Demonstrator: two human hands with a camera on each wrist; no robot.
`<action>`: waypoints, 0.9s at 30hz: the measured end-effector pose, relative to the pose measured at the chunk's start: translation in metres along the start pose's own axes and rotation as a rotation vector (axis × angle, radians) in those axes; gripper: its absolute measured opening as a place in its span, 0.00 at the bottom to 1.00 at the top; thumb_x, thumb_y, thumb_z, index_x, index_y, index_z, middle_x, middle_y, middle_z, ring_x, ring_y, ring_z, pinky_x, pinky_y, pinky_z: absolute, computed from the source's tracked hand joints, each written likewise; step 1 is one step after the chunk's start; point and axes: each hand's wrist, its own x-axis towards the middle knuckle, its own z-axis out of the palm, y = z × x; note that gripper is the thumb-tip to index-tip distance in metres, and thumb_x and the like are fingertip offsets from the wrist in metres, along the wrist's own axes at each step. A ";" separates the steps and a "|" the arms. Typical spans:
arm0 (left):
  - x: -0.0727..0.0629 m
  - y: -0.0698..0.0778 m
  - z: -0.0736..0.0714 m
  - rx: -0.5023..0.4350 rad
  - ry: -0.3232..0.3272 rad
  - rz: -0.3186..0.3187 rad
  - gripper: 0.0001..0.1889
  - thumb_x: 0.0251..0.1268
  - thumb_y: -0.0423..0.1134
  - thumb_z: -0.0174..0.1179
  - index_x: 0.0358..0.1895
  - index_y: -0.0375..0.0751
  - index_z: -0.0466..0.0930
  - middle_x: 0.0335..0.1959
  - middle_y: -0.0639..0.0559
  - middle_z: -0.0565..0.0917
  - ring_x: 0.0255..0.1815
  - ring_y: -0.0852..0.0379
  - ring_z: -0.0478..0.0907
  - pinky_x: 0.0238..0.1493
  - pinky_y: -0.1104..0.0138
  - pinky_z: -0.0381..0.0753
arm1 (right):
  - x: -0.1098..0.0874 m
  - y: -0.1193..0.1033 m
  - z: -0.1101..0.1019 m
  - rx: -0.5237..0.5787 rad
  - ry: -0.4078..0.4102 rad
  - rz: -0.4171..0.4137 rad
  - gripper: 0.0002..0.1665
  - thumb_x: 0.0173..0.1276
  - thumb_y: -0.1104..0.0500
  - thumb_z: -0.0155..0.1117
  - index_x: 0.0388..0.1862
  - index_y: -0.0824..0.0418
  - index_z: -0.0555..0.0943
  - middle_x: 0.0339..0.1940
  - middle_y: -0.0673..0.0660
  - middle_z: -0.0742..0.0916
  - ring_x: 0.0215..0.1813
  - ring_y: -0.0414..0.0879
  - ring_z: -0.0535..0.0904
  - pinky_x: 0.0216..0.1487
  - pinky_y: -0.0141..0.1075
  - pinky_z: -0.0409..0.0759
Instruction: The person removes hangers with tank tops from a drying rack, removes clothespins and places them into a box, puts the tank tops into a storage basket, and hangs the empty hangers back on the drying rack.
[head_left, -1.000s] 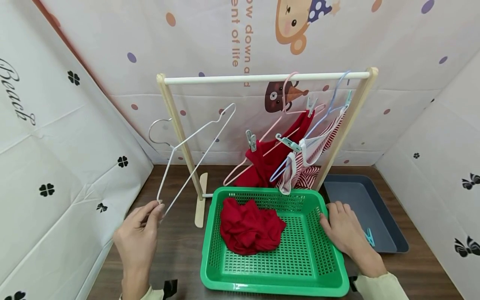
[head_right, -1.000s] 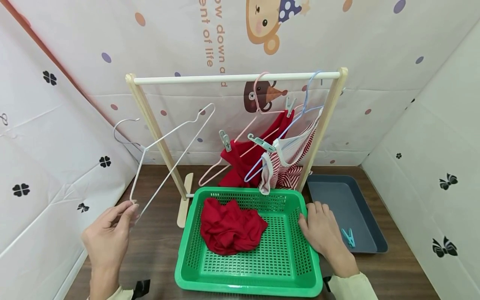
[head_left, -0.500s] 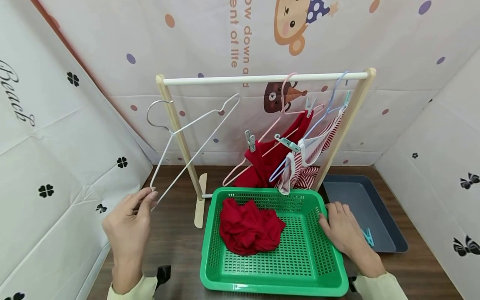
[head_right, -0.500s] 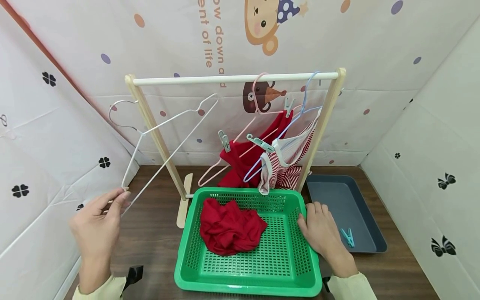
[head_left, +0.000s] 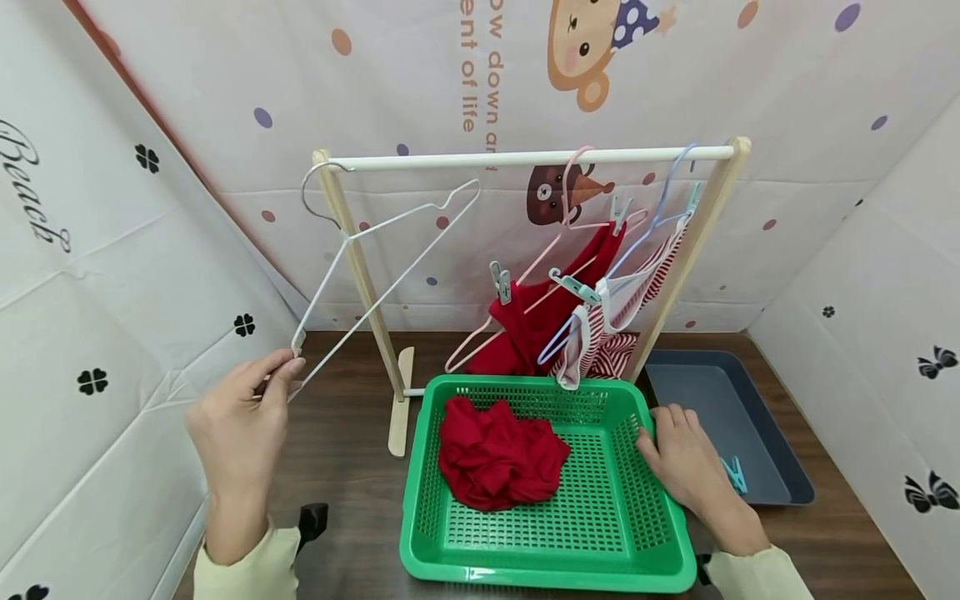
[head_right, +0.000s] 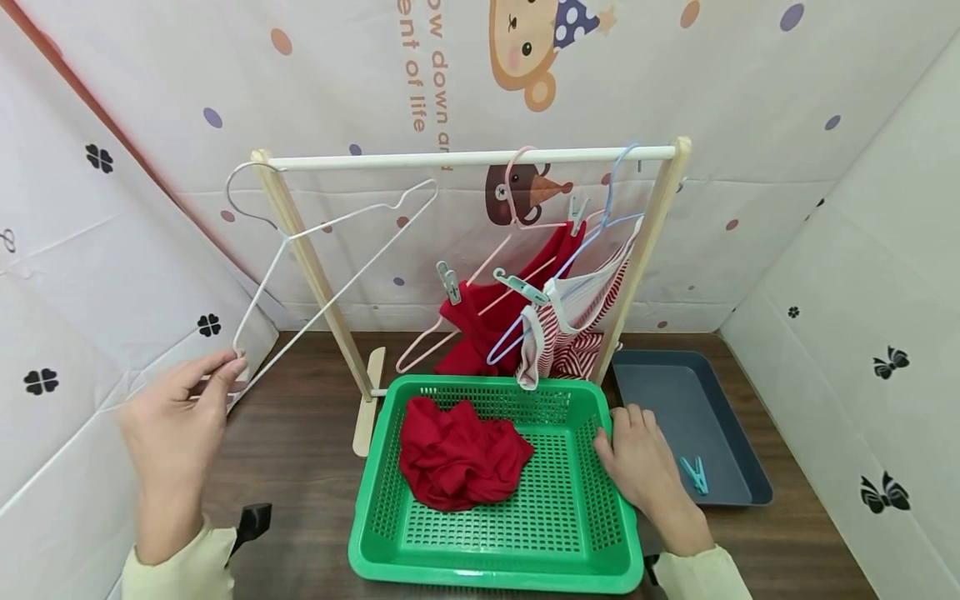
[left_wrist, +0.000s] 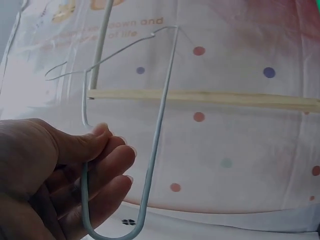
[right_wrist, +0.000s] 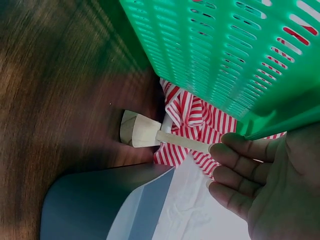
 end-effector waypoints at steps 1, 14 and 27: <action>0.002 0.001 -0.001 -0.001 -0.012 -0.006 0.05 0.60 0.29 0.78 0.39 0.35 0.94 0.28 0.45 0.91 0.34 0.93 0.70 0.34 0.87 0.62 | 0.000 0.000 0.000 0.001 -0.001 0.005 0.19 0.81 0.58 0.57 0.54 0.76 0.75 0.44 0.66 0.78 0.45 0.60 0.69 0.48 0.55 0.71; 0.034 0.011 -0.010 0.041 -0.087 -0.004 0.05 0.60 0.28 0.78 0.38 0.36 0.94 0.26 0.45 0.90 0.30 0.97 0.64 0.30 0.84 0.60 | -0.001 -0.001 0.003 0.025 -0.004 0.035 0.20 0.82 0.57 0.56 0.56 0.77 0.76 0.44 0.66 0.78 0.45 0.60 0.68 0.48 0.55 0.70; 0.052 0.017 -0.016 0.072 -0.174 -0.032 0.05 0.63 0.28 0.75 0.41 0.36 0.95 0.21 0.44 0.88 0.24 0.96 0.61 0.26 0.82 0.57 | -0.001 -0.001 0.003 0.048 -0.003 0.047 0.21 0.82 0.57 0.56 0.56 0.76 0.76 0.45 0.66 0.79 0.46 0.61 0.69 0.48 0.56 0.70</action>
